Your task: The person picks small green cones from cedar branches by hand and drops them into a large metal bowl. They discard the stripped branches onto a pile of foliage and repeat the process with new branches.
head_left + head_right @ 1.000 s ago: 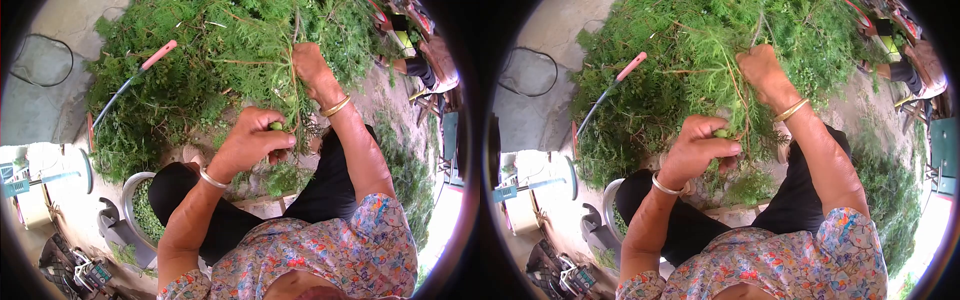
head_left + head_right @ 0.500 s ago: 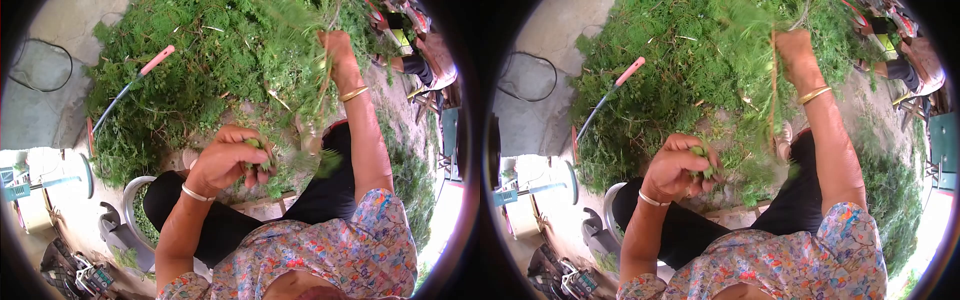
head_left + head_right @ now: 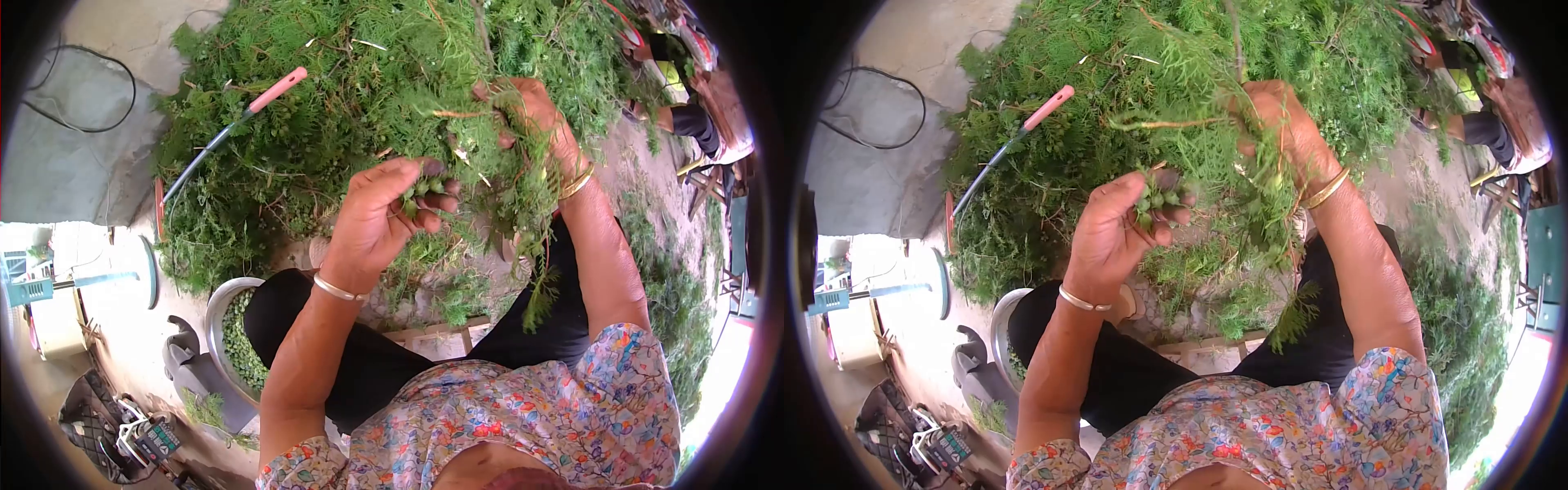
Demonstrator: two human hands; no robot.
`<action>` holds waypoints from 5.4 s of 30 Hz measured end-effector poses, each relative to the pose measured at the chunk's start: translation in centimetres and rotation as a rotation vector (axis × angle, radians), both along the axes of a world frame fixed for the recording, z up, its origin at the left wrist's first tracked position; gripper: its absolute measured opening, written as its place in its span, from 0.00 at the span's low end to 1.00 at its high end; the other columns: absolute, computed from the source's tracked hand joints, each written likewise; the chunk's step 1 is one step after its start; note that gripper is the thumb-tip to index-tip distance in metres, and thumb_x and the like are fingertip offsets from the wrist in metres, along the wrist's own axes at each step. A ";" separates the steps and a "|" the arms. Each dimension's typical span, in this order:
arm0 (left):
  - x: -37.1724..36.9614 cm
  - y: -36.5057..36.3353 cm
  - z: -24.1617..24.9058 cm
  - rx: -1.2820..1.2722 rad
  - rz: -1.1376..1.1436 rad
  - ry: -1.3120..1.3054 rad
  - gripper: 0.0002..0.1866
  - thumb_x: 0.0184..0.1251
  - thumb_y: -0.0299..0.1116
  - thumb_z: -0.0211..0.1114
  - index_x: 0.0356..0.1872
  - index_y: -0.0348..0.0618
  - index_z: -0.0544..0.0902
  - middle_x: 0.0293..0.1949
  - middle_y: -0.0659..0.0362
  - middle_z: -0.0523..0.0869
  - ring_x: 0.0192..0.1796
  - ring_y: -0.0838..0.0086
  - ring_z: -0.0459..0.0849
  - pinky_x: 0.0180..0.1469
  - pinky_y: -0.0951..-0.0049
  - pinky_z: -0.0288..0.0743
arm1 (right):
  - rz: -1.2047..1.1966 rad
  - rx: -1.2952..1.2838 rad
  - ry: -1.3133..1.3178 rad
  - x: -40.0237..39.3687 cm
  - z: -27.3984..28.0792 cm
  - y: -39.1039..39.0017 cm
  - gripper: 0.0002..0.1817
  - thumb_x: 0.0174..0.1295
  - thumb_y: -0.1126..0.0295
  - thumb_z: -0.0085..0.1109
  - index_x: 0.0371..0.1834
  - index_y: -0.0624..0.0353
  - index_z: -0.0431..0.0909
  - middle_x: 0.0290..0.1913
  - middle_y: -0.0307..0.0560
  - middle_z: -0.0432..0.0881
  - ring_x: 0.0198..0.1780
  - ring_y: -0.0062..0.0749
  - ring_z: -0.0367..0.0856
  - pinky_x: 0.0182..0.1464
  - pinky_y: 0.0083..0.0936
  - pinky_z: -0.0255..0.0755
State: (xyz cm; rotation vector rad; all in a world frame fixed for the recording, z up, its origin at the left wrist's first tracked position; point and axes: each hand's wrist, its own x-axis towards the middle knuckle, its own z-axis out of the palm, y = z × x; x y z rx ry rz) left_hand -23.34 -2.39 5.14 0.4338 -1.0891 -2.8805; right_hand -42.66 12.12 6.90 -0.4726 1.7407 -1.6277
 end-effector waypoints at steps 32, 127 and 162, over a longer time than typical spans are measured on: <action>0.2 0.2 0.5 -0.050 -0.101 -0.012 0.15 0.65 0.34 0.53 0.43 0.31 0.76 0.36 0.43 0.82 0.31 0.63 0.82 0.24 0.73 0.75 | -0.115 0.291 0.427 -1.0 -0.1 -2.7 0.14 0.58 0.64 0.62 0.26 0.65 0.75 0.17 0.35 0.67 0.17 0.21 0.64 0.20 0.22 0.59; -0.4 4.5 2.3 -0.301 -0.038 -0.077 0.13 0.60 0.28 0.65 0.46 0.38 0.80 0.25 0.66 0.77 0.28 0.84 0.79 0.21 0.86 0.67 | -0.331 -0.635 -0.370 -3.1 -2.6 0.7 0.07 0.60 0.66 0.57 0.34 0.58 0.74 0.24 0.39 0.70 0.25 0.29 0.69 0.29 0.30 0.67; -1.9 2.0 2.8 -0.907 0.127 -0.006 0.08 0.55 0.26 0.69 0.32 0.35 0.79 0.21 0.63 0.79 0.22 0.83 0.75 0.20 0.82 0.64 | 0.321 -0.766 -0.779 1.2 -0.2 -0.4 0.20 0.70 0.67 0.38 0.52 0.78 0.60 0.17 0.33 0.62 0.12 0.20 0.63 0.18 0.21 0.57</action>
